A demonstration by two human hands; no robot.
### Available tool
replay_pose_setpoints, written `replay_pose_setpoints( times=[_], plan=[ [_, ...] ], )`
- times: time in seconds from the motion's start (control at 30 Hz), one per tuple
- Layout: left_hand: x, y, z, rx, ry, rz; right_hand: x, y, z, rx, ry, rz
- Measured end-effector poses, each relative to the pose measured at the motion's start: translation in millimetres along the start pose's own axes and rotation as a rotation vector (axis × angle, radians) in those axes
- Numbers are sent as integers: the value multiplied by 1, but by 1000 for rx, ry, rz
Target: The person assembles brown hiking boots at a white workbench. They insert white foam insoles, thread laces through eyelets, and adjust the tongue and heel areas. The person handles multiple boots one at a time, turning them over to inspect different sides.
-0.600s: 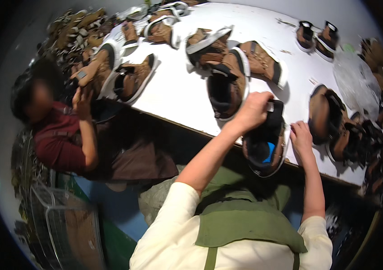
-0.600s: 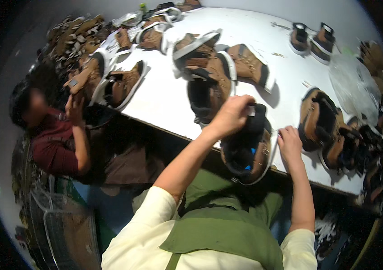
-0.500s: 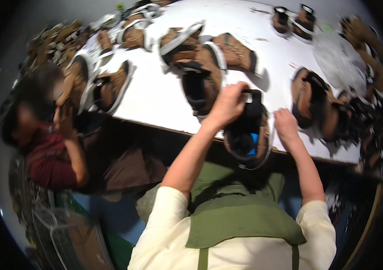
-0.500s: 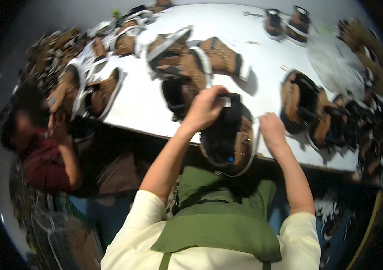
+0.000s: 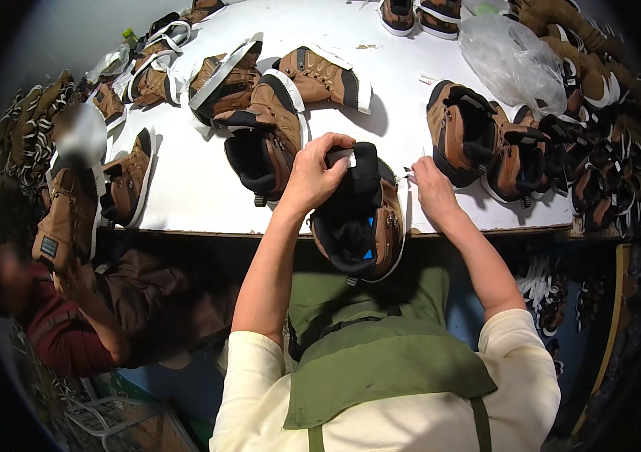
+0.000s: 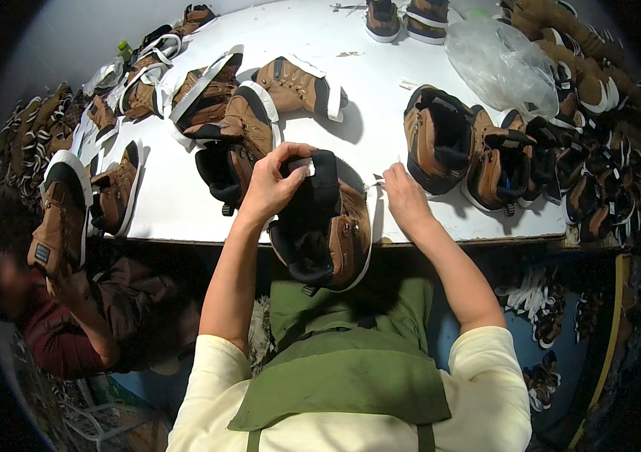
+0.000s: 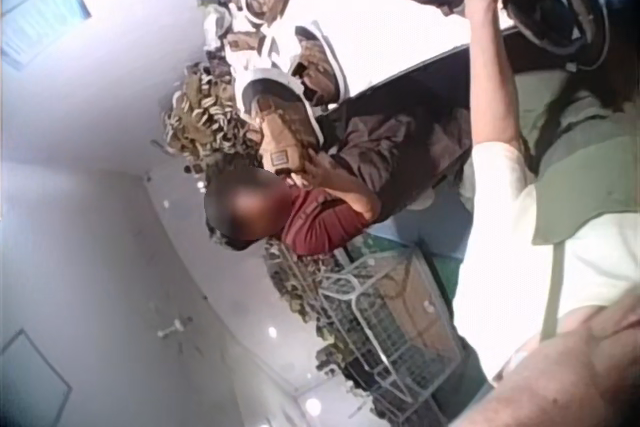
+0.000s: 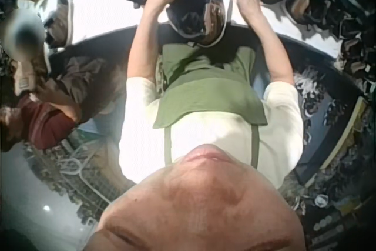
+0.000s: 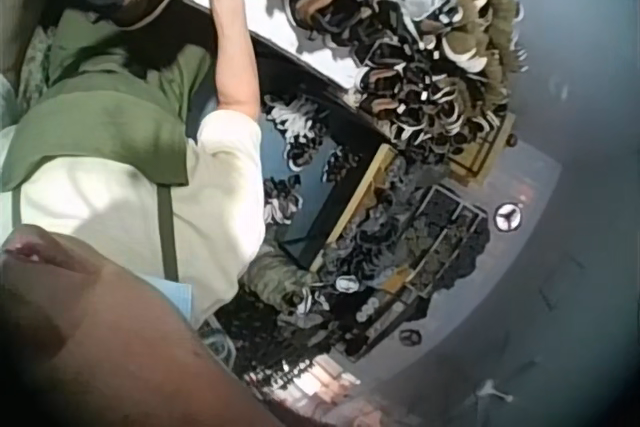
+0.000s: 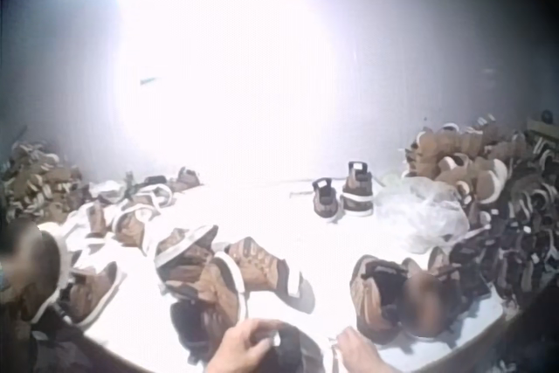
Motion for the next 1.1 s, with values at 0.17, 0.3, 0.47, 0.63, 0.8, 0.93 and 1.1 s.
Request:
replay_pose_setpoints(
  times=[0.17,0.3,0.47,0.63,0.8,0.93,1.1],
  plan=[
    [5,-4,6,-10,-10,-31,-27,26,10,176,-114,-75],
    [5,-6,-6,-23,-125,-7,-46,49,5,365,-539,-178],
    [9,-8,-6,-115,-75,19,-70,36,33,734,-1388,-179],
    [9,-7,3,-5,-29,-77,-66,3,71,618,-1556,-86],
    [3,-7,-3,84,-88,-45,-57,-21,107,351,-1313,-174],
    [0,-5,-8,47,-124,-7,-58,-32,116,91,-714,-237],
    [0,-5,-10,61,-124,-7,-51,-40,112,-39,-333,-261]
  ],
)
Point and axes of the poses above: each hand's wrist, its own y-axis away from the middle knuckle, its own x-axis out of the palm, z = x × y, the point moved 1 cm from there along -y, towards the middle knuckle, and after that the axes turned 11 degrees about -y, right-handed, at the moved point
